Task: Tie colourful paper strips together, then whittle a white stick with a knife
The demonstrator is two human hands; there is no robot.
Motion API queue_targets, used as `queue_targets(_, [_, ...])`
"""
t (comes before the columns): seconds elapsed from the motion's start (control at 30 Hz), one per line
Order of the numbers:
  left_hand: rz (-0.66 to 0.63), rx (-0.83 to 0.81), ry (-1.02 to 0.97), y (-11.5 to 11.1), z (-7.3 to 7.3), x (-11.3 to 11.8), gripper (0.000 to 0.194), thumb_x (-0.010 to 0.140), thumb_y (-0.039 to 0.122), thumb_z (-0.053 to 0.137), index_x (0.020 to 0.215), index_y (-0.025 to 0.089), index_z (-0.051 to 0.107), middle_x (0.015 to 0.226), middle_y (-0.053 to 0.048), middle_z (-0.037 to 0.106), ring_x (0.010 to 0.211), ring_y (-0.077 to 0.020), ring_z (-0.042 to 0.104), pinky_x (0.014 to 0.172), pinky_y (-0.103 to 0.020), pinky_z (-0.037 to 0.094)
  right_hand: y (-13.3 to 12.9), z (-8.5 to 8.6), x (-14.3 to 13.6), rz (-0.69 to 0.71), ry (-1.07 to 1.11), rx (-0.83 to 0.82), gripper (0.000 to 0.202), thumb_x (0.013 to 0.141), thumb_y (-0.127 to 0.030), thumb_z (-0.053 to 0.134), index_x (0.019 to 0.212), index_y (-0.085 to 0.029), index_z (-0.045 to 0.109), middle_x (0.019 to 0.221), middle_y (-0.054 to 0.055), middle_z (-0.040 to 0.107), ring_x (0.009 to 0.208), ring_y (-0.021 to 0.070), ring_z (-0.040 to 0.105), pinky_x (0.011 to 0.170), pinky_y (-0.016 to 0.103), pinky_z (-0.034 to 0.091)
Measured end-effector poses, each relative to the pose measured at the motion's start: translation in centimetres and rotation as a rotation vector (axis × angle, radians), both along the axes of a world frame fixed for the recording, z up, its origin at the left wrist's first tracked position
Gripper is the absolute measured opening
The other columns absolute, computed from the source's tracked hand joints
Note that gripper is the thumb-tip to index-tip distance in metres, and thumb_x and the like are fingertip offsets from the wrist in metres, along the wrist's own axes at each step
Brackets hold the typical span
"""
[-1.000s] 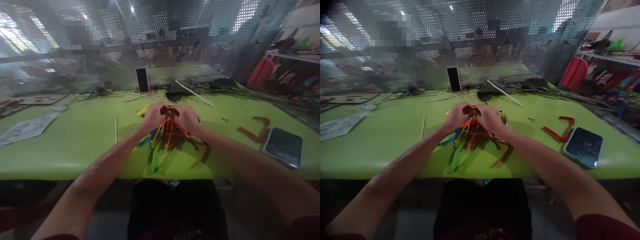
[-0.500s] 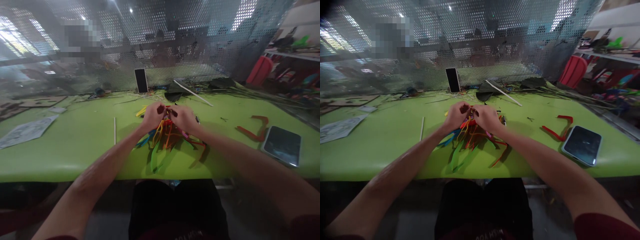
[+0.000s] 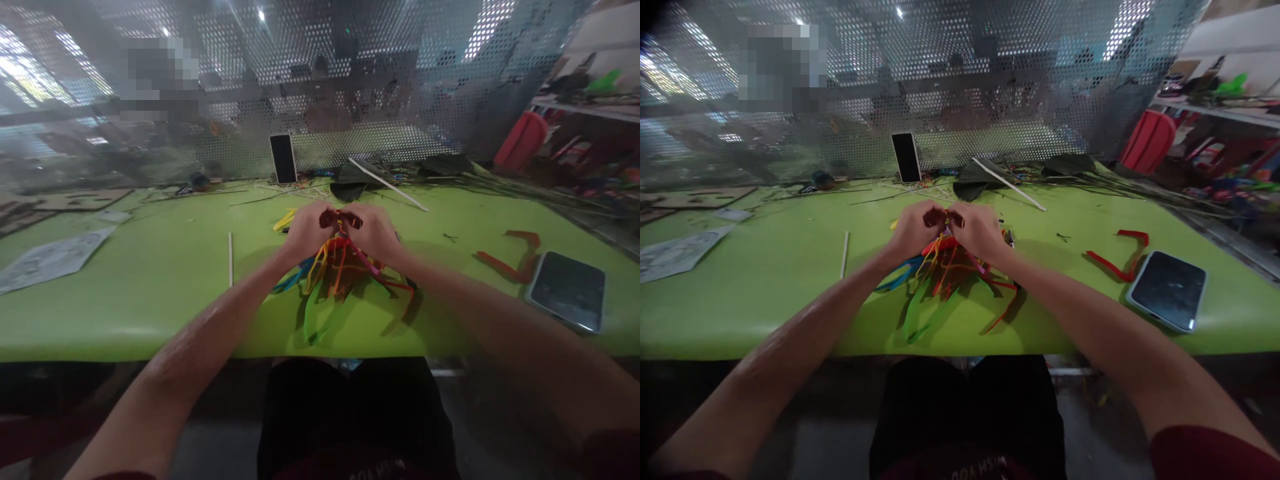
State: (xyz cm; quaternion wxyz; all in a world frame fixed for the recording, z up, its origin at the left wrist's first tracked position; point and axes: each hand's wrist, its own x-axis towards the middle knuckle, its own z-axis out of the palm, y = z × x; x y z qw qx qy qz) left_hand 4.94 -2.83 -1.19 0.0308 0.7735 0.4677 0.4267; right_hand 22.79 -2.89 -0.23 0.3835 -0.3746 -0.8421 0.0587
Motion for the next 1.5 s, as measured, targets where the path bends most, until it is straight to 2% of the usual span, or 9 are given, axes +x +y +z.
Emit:
queue_targets(0.17, [-0.046, -0.049, 0.031, 0.1, 0.1, -0.2, 0.008, 0.077, 0.012, 0.062, 0.080, 0.017, 0.066, 0.075, -0.003, 0.064, 0.068, -0.0164, 0.054, 0.063, -0.030, 0.040, 0.5, -0.6, 0.0, 0.031, -0.005, 0.000, 0.020, 0.093, -0.021, 0.054, 0.100, -0.019, 0.073, 0.098, 0.009, 0.074, 0.086, 0.0226, 0.064, 0.077, 0.033, 0.045])
queue_targets(0.37, [0.001, -0.036, 0.035, -0.2, 0.3, 0.0, 0.008, 0.077, 0.011, 0.061, 0.078, 0.018, 0.066, 0.075, -0.003, 0.065, 0.068, -0.0162, 0.055, 0.065, -0.030, 0.041, 0.7, -1.3, -0.3, 0.034, 0.087, -0.006, 0.019, 0.090, -0.020, 0.053, 0.094, -0.019, 0.071, 0.096, 0.010, 0.074, 0.087, 0.0231, 0.064, 0.080, 0.035, 0.046])
queue_targets(0.67, [-0.001, -0.021, -0.014, -0.4, 0.2, 0.3, 0.006, 0.076, 0.015, 0.060, 0.076, 0.021, 0.061, 0.072, -0.003, 0.063, 0.066, -0.0168, 0.054, 0.064, -0.032, 0.042, -0.1, -1.0, -0.6, 0.047, 0.202, -0.039, 0.014, 0.086, -0.021, 0.051, 0.083, -0.019, 0.065, 0.079, 0.004, 0.067, 0.070, 0.0169, 0.055, 0.068, 0.030, 0.042])
queue_targets(0.83, [0.018, 0.001, -0.039, -0.1, -0.1, 0.2, 0.005, 0.076, 0.017, 0.060, 0.073, 0.021, 0.060, 0.071, -0.003, 0.063, 0.067, -0.0168, 0.055, 0.066, -0.032, 0.042, 0.1, -1.3, -0.6, 0.052, 0.176, -0.045, 0.013, 0.088, -0.022, 0.052, 0.082, -0.020, 0.064, 0.077, 0.003, 0.066, 0.068, 0.0167, 0.054, 0.067, 0.030, 0.041])
queue_targets(0.97, [0.008, -0.052, -0.081, 0.2, -0.2, 0.0, 0.005, 0.076, 0.016, 0.061, 0.074, 0.019, 0.059, 0.069, -0.001, 0.062, 0.065, -0.0153, 0.055, 0.062, -0.029, 0.042, 0.4, -1.5, -0.7, 0.059, 0.090, -0.008, 0.013, 0.090, -0.021, 0.053, 0.087, -0.019, 0.065, 0.085, 0.007, 0.070, 0.076, 0.0196, 0.058, 0.072, 0.031, 0.041])
queue_targets(1.13, [0.004, -0.037, -0.079, 0.1, 0.1, 0.0, 0.006, 0.077, 0.013, 0.059, 0.078, 0.019, 0.060, 0.071, -0.001, 0.063, 0.066, -0.0143, 0.055, 0.064, -0.027, 0.044, 0.4, -0.7, -0.4, -0.018, 0.106, -0.013, 0.016, 0.089, -0.019, 0.053, 0.090, -0.019, 0.068, 0.084, 0.006, 0.071, 0.075, 0.0196, 0.060, 0.071, 0.031, 0.042])
queue_targets(1.3, [-0.023, 0.008, -0.032, -0.2, 0.3, 0.1, 0.014, 0.079, 0.011, 0.058, 0.088, 0.019, 0.064, 0.086, -0.004, 0.067, 0.074, -0.0155, 0.059, 0.069, -0.027, 0.047, 0.4, 0.0, -0.1, -0.017, 0.155, -0.025, 0.016, 0.089, -0.020, 0.053, 0.090, -0.020, 0.069, 0.084, 0.006, 0.072, 0.075, 0.0199, 0.061, 0.070, 0.031, 0.044])
queue_targets(1.5, [-0.043, 0.051, 0.022, -0.1, 0.2, -0.1, 0.010, 0.081, 0.014, 0.057, 0.075, 0.019, 0.063, 0.074, -0.003, 0.062, 0.069, -0.0158, 0.055, 0.065, -0.028, 0.044, 0.2, 0.0, -0.2, -0.021, 0.126, -0.027, 0.014, 0.087, -0.017, 0.056, 0.088, -0.019, 0.070, 0.084, 0.007, 0.072, 0.075, 0.0205, 0.063, 0.071, 0.032, 0.044])
